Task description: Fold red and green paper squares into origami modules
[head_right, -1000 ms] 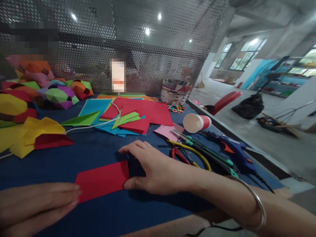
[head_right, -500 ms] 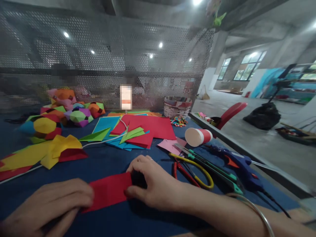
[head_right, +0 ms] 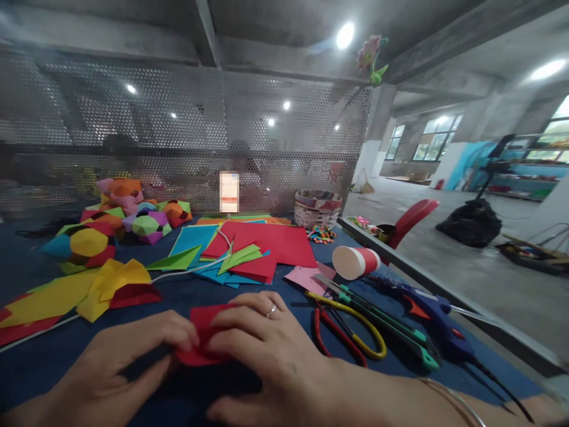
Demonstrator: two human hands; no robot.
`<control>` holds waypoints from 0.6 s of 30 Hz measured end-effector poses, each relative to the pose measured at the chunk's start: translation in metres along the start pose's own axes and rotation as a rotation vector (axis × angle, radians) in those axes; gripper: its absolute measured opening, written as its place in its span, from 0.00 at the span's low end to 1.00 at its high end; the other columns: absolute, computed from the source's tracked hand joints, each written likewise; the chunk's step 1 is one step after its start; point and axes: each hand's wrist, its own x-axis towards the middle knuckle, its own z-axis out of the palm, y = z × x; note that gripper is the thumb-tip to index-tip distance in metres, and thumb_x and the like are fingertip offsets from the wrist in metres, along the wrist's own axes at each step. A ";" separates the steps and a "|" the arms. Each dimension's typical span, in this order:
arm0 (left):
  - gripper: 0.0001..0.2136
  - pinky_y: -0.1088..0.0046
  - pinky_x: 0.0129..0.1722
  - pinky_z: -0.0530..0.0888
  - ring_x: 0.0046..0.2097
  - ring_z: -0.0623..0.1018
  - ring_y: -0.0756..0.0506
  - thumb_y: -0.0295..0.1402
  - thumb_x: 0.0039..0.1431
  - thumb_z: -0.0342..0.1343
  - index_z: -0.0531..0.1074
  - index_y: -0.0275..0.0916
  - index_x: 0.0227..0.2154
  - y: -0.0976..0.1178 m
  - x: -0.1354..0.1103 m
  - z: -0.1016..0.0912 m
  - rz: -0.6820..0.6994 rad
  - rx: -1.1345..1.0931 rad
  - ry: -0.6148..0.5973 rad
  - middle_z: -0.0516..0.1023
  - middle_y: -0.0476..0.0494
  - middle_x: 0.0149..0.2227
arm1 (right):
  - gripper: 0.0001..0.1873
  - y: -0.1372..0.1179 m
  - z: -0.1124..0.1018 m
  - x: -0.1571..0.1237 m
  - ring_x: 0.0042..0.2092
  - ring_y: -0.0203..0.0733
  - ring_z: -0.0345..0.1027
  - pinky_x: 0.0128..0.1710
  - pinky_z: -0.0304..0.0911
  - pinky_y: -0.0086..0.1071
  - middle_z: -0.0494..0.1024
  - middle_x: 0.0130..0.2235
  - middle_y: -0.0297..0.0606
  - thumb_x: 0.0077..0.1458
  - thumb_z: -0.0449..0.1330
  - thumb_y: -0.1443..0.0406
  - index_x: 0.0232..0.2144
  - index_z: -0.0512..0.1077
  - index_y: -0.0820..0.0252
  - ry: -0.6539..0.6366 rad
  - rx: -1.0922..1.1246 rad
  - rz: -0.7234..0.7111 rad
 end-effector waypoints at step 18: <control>0.16 0.72 0.40 0.80 0.38 0.85 0.47 0.15 0.65 0.49 0.73 0.43 0.44 -0.006 -0.027 -0.012 0.173 0.048 -0.039 0.88 0.48 0.40 | 0.09 0.008 0.013 -0.016 0.54 0.43 0.84 0.66 0.66 0.40 0.90 0.47 0.39 0.67 0.59 0.72 0.44 0.77 0.56 -0.101 -0.023 -0.079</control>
